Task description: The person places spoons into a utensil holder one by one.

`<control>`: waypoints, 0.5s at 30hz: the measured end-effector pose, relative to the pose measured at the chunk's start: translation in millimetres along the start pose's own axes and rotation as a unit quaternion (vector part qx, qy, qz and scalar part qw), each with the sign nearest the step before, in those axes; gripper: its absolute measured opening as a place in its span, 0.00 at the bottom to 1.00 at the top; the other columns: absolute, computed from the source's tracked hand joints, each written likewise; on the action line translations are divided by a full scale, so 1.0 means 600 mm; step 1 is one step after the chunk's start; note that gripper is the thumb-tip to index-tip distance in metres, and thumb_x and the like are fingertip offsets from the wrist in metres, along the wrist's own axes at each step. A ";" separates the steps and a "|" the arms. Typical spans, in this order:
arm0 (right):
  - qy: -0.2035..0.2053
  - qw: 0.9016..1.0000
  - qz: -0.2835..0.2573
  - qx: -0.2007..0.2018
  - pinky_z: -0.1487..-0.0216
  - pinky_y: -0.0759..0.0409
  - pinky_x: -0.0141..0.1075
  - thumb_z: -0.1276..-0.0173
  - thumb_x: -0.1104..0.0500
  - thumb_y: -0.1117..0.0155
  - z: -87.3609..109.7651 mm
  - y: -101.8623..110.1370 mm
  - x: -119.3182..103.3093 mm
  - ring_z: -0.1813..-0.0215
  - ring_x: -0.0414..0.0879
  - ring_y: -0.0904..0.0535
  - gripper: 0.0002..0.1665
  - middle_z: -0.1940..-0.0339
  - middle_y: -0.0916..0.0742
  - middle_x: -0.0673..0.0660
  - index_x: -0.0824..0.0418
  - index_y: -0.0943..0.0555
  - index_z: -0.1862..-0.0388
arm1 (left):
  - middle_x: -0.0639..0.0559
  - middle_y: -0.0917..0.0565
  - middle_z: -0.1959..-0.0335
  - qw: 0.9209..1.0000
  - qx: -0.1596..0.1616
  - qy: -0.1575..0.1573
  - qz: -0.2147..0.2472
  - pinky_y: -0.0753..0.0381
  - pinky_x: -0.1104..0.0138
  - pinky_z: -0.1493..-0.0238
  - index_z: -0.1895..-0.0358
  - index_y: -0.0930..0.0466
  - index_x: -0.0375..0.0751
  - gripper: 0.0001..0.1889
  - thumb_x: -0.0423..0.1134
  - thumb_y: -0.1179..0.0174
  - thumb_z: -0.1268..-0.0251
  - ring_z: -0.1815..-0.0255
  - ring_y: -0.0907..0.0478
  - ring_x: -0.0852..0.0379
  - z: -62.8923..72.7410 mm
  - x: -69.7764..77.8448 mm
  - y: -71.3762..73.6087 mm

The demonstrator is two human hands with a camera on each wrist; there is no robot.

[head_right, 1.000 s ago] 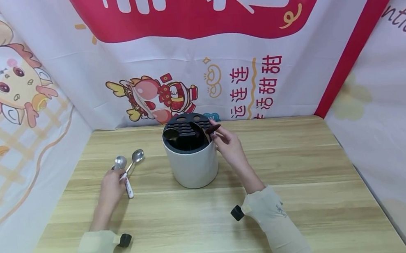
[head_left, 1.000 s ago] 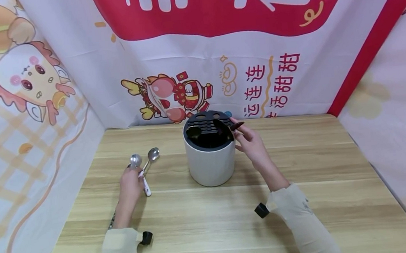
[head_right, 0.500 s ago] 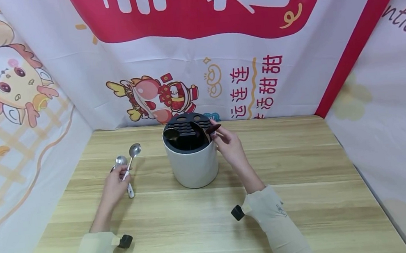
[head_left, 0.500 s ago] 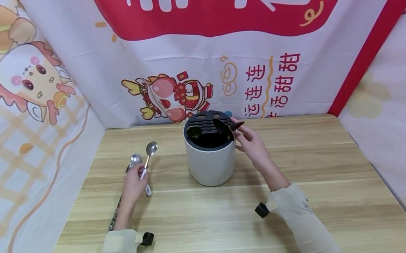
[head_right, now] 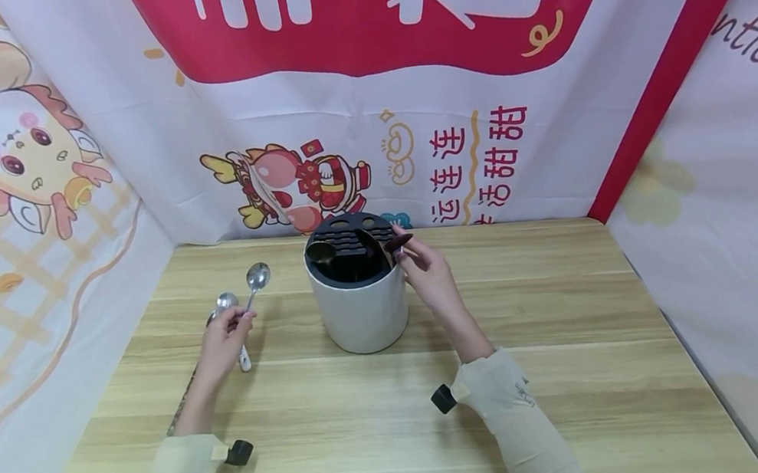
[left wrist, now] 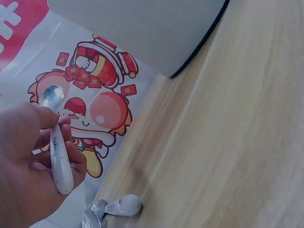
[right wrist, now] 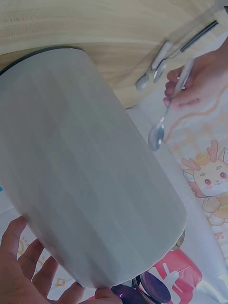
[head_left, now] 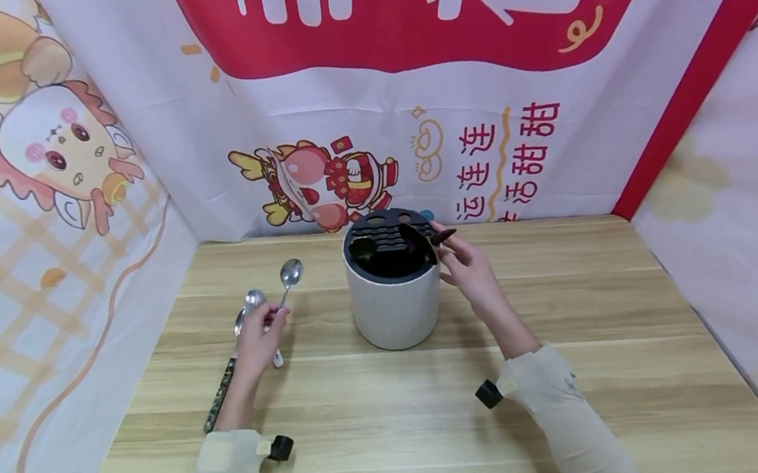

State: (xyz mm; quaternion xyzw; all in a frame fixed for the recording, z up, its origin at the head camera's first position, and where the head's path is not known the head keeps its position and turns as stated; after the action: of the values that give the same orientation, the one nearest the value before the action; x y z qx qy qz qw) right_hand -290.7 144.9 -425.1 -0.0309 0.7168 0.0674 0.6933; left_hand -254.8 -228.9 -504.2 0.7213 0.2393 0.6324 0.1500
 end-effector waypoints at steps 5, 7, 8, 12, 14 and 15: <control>-0.003 1.000 -0.001 0.000 0.36 0.23 0.59 0.19 0.58 0.53 0.001 0.000 0.001 0.27 0.57 0.31 0.27 0.23 0.30 0.53 0.39 0.30 0.27 | 0.33 0.18 0.56 1.000 -0.002 -0.004 0.028 0.22 0.75 0.62 0.50 0.20 0.30 0.13 0.36 0.46 0.25 0.60 0.25 0.56 0.003 0.024 -0.001; -0.004 1.000 -0.001 -0.001 0.36 0.23 0.59 0.19 0.58 0.53 0.001 0.000 0.002 0.27 0.56 0.31 0.27 0.23 0.30 0.52 0.39 0.30 0.27 | 0.33 0.18 0.57 0.999 -0.001 -0.006 0.035 0.22 0.76 0.62 0.50 0.20 0.29 0.12 0.34 0.46 0.26 0.60 0.26 0.58 0.009 0.051 0.003; -0.005 1.000 -0.001 -0.001 0.36 0.23 0.59 0.19 0.58 0.53 0.000 0.000 0.002 0.27 0.56 0.31 0.27 0.23 0.30 0.52 0.39 0.30 0.27 | 0.34 0.18 0.57 0.999 0.000 -0.009 0.040 0.22 0.76 0.62 0.50 0.20 0.28 0.12 0.33 0.46 0.26 0.60 0.26 0.59 0.013 0.064 0.005; -0.006 1.000 0.001 -0.003 0.36 0.24 0.59 0.19 0.58 0.53 -0.001 0.000 0.002 0.27 0.57 0.31 0.27 0.23 0.30 0.52 0.39 0.30 0.27 | 0.37 0.19 0.57 0.998 -0.003 -0.011 0.063 0.23 0.77 0.62 0.49 0.21 0.24 0.12 0.31 0.46 0.27 0.60 0.26 0.62 0.022 0.106 0.012; -0.005 1.000 0.001 -0.003 0.36 0.24 0.59 0.19 0.58 0.53 -0.001 0.000 0.002 0.27 0.57 0.31 0.27 0.23 0.30 0.52 0.38 0.30 0.27 | 0.41 0.19 0.58 0.997 -0.002 -0.011 0.077 0.23 0.77 0.62 0.49 0.22 0.24 0.12 0.31 0.47 0.27 0.59 0.26 0.62 0.022 0.111 0.012; -0.004 1.000 0.002 -0.003 0.36 0.24 0.59 0.19 0.58 0.53 -0.001 0.000 0.002 0.27 0.57 0.31 0.27 0.23 0.30 0.52 0.39 0.30 0.27 | 0.43 0.19 0.59 0.997 -0.002 -0.009 0.083 0.23 0.76 0.62 0.48 0.22 0.24 0.13 0.31 0.47 0.27 0.59 0.26 0.62 0.021 0.114 0.012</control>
State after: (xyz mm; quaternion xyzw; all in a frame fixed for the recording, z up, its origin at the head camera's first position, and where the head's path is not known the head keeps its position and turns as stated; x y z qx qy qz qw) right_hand -291.6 144.6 -426.2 -0.0317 0.7141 0.0712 0.6957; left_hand -235.5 -197.0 -445.0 0.7442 0.1758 0.6364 0.1013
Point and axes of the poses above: each hand's wrist, its own z-axis away from the middle knuckle, its own y-axis out of the back of the hand, x = y × z, the point moved 6 cm from there along -z, towards the middle knuckle
